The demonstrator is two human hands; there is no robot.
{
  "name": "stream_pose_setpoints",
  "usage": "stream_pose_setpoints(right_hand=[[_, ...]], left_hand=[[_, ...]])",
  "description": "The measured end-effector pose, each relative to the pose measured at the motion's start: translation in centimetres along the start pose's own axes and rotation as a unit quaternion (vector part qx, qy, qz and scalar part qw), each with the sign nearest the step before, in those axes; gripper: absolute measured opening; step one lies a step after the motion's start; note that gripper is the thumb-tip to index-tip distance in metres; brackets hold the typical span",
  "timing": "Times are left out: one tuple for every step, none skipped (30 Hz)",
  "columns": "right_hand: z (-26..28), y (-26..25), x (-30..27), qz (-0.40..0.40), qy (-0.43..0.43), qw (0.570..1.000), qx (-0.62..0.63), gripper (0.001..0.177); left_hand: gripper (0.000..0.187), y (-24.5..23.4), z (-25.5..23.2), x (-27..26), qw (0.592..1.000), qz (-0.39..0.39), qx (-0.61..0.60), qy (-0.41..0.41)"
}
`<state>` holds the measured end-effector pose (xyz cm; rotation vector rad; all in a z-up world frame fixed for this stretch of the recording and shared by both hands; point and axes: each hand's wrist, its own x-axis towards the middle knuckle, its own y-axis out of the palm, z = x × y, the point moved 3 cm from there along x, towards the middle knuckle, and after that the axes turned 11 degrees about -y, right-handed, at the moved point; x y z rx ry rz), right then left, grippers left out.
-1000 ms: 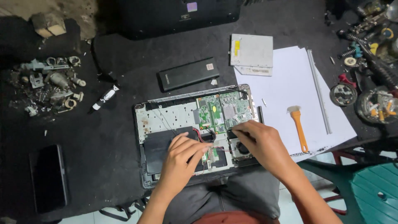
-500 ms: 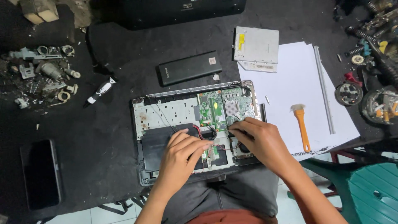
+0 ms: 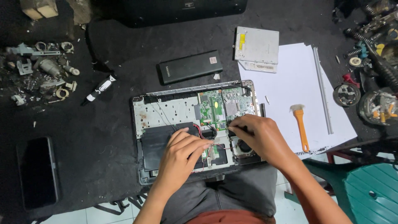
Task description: Disassembling a laptop to access and remove the cooling fan and other internal components using a screwdriver.
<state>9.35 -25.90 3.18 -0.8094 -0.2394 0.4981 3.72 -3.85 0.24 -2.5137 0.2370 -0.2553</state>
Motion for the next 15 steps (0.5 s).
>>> stream_pose_setpoints(right_hand=[[0.1, -0.1, 0.2, 0.000, 0.000, 1.000, -0.001, 0.016], [0.1, -0.2, 0.2, 0.008, 0.017, 1.000, -0.002, 0.014], [0.0, -0.3, 0.3, 0.015, 0.033, 0.999, -0.004, 0.013], [-0.1, -0.2, 0.5, 0.014, 0.034, 0.999, -0.005, 0.013], [-0.2, -0.1, 0.6, 0.026, 0.045, 0.999, -0.009, 0.013], [-0.4, 0.0, 0.7, 0.037, 0.055, 0.998, -0.013, 0.014], [-0.3, -0.3, 0.8, 0.037, 0.056, 0.998, -0.014, 0.014], [-0.3, -0.4, 1.0, 0.048, 0.058, 0.997, 0.006, 0.014], [-0.2, -0.5, 1.1, 0.058, 0.060, 0.996, 0.027, 0.016], [0.0, -0.6, 1.1, 0.057, 0.060, 0.996, 0.026, 0.016], [0.1, -0.7, 1.1, 0.062, 0.064, 0.995, 0.033, 0.017], [0.2, -0.8, 1.2, 0.070, 0.066, 0.995, 0.040, 0.018], [-0.1, -0.7, 1.1, 0.071, 0.065, 0.995, 0.039, 0.018], [-0.3, -0.5, 1.0, 0.059, 0.052, 0.996, 0.039, 0.017], [-0.5, -0.4, 0.9, 0.047, 0.040, 0.997, 0.040, 0.017]], left_hand=[[0.019, 0.0, 0.0, 0.1, 1.000, 0.000, -0.001, 0.000], [0.018, -0.1, -0.1, 0.1, 1.000, -0.004, -0.002, 0.005], [0.018, -0.1, -0.2, 0.1, 1.000, -0.007, -0.004, 0.011], [0.018, -0.1, -0.1, 0.1, 1.000, -0.007, -0.004, 0.012], [0.018, 0.0, -0.1, 0.0, 1.000, -0.007, -0.003, 0.008], [0.019, 0.0, 0.0, 0.0, 1.000, -0.006, -0.001, 0.004], [0.019, 0.0, -0.1, 0.1, 1.000, -0.006, -0.001, 0.005], [0.018, -0.1, -0.2, 0.1, 1.000, -0.008, -0.003, 0.008], [0.017, -0.2, -0.3, 0.1, 1.000, -0.010, -0.004, 0.012], [0.017, -0.1, -0.2, 0.1, 1.000, -0.010, -0.004, 0.013], [0.017, -0.1, -0.1, 0.1, 1.000, -0.009, -0.005, 0.013], [0.017, 0.0, 0.0, 0.0, 1.000, -0.009, -0.006, 0.012], [0.017, 0.0, 0.0, 0.0, 1.000, -0.011, -0.006, 0.011], [0.018, 0.0, 0.1, 0.0, 1.000, -0.010, -0.004, 0.011], [0.019, 0.0, 0.1, 0.0, 1.000, -0.009, -0.002, 0.011]])
